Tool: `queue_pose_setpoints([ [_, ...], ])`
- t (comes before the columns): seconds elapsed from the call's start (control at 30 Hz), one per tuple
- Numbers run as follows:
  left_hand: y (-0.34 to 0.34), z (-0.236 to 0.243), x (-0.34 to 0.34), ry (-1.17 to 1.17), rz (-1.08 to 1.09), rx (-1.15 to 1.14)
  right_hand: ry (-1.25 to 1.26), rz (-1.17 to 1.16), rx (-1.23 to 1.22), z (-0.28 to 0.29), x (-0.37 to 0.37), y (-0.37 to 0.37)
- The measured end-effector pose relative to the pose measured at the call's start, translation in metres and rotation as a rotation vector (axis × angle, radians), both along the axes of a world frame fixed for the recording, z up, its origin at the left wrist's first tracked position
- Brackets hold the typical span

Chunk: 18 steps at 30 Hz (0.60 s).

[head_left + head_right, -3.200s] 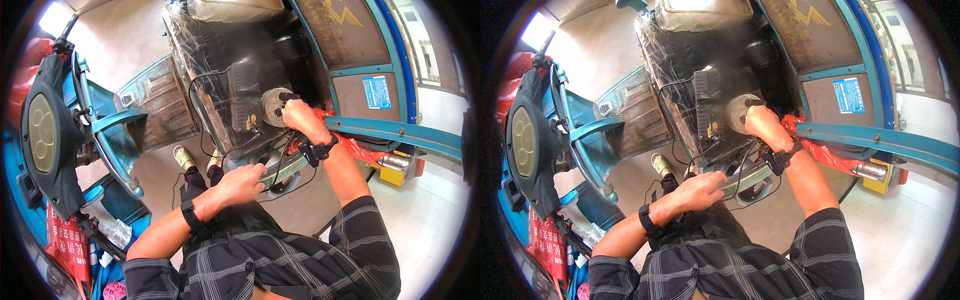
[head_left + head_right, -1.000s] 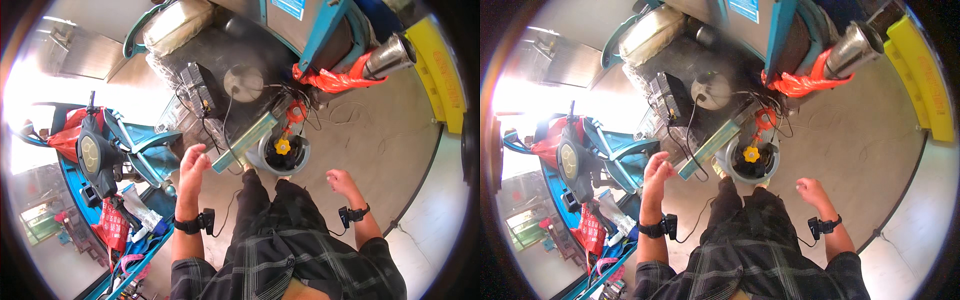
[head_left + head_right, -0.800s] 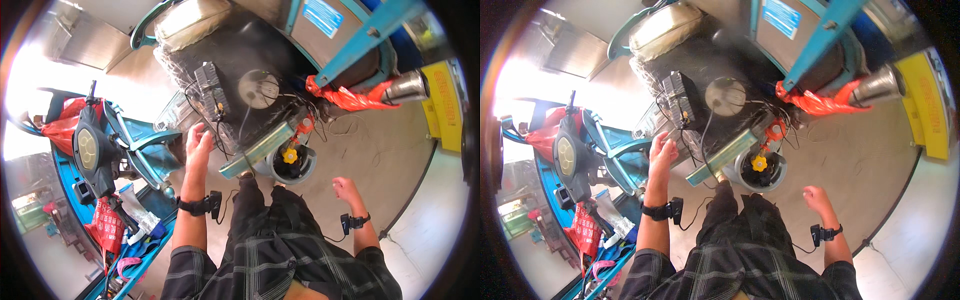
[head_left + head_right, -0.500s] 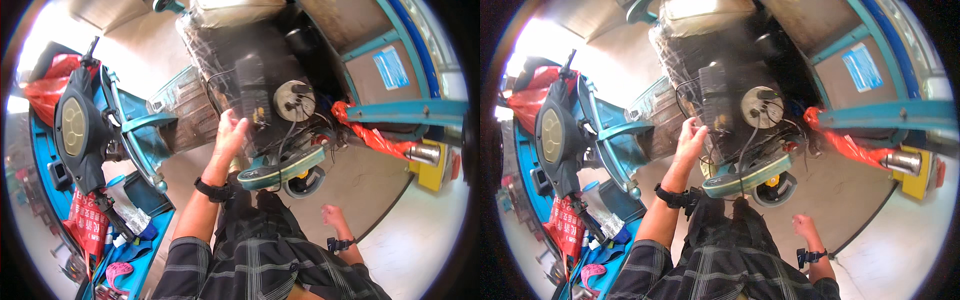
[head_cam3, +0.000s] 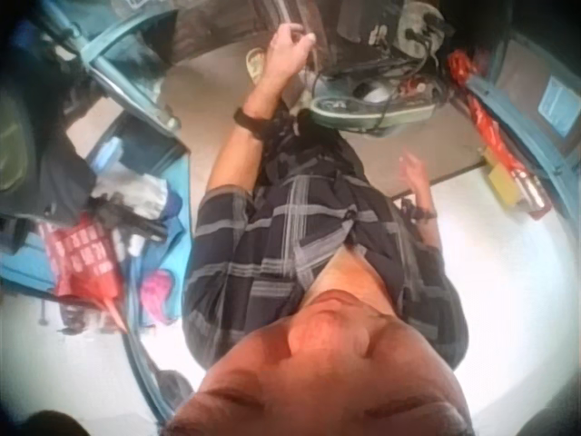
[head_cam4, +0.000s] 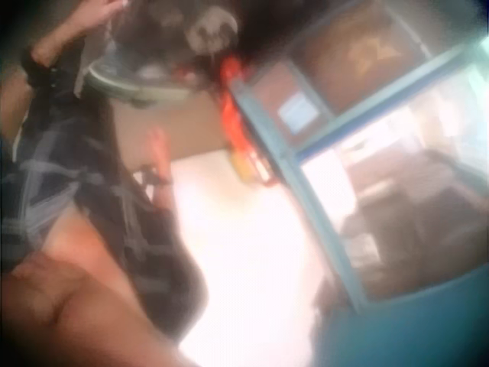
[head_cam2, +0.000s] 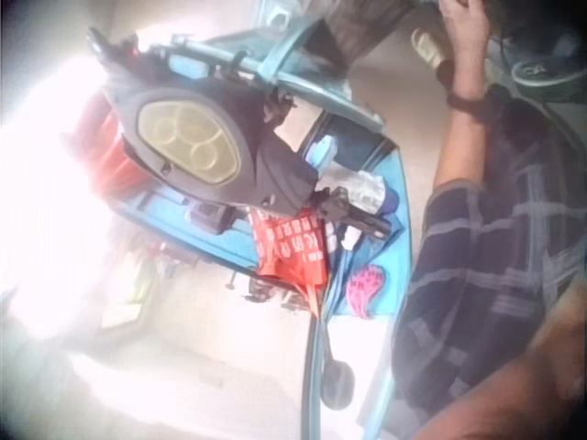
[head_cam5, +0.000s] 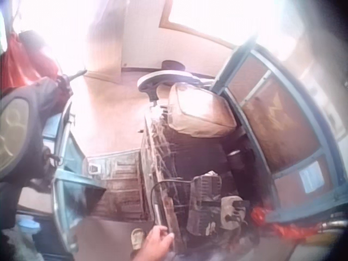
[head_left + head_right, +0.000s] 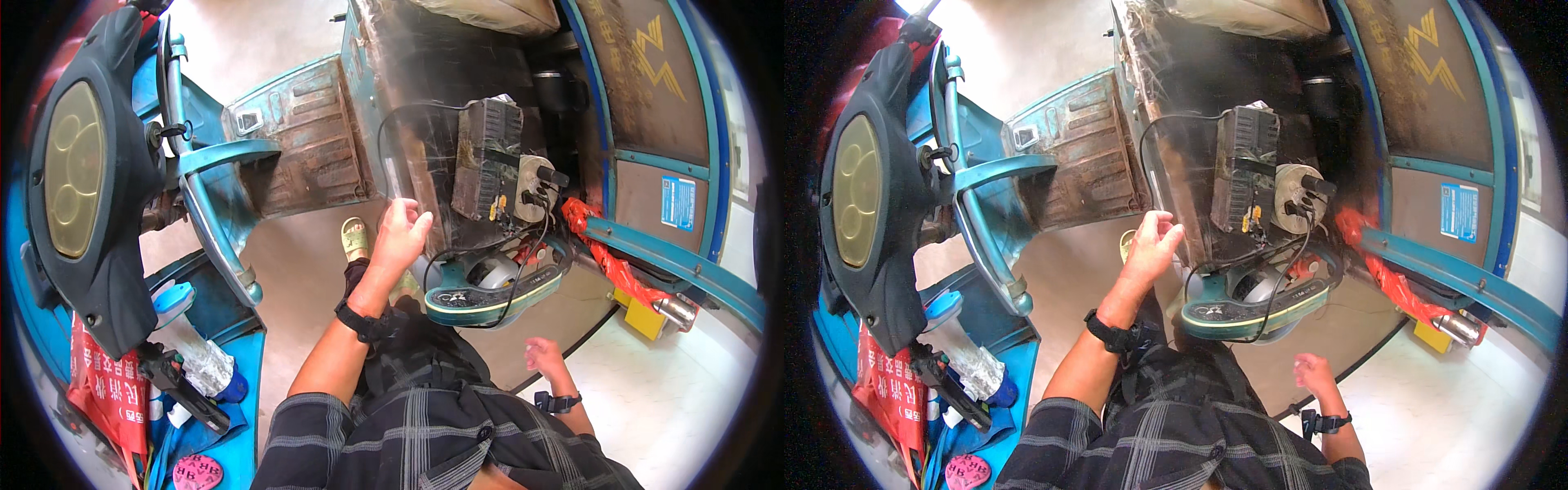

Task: The person picks up a black electronic box and a white circular base, connects a power cable between them, and then uses a screwdriver to tighten a screw on the white base.

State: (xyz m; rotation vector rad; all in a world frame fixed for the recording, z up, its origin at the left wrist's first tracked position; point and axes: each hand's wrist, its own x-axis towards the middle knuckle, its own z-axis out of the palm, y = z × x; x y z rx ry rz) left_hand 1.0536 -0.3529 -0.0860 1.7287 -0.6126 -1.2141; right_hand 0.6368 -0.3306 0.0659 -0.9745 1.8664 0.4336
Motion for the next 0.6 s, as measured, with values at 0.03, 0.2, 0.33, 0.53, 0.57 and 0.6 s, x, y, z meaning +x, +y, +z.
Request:
queue_pose_setpoints([
  [0.03,-0.001,0.003,0.002,0.008,-0.018,0.021,0.000,0.008,-0.001,-0.001,0.002,0.000],
  [0.2,-0.005,0.007,0.003,0.026,-0.037,0.013,-0.027,0.047,0.019,-0.002,0.017,0.002],
  [0.33,-0.015,0.009,-0.002,-0.001,-0.083,-0.013,-0.041,0.005,0.017,-0.003,0.021,0.007],
  [0.53,-0.046,0.045,-0.007,-0.003,-0.094,0.025,-0.039,-0.023,0.015,-0.003,0.020,0.020],
  [0.57,-0.051,0.050,-0.009,-0.074,-0.084,0.006,-0.044,-0.031,0.013,-0.003,0.021,0.022],
  [0.6,-0.057,0.055,-0.011,-0.139,-0.079,-0.016,-0.042,-0.031,0.014,-0.001,0.023,0.025],
])
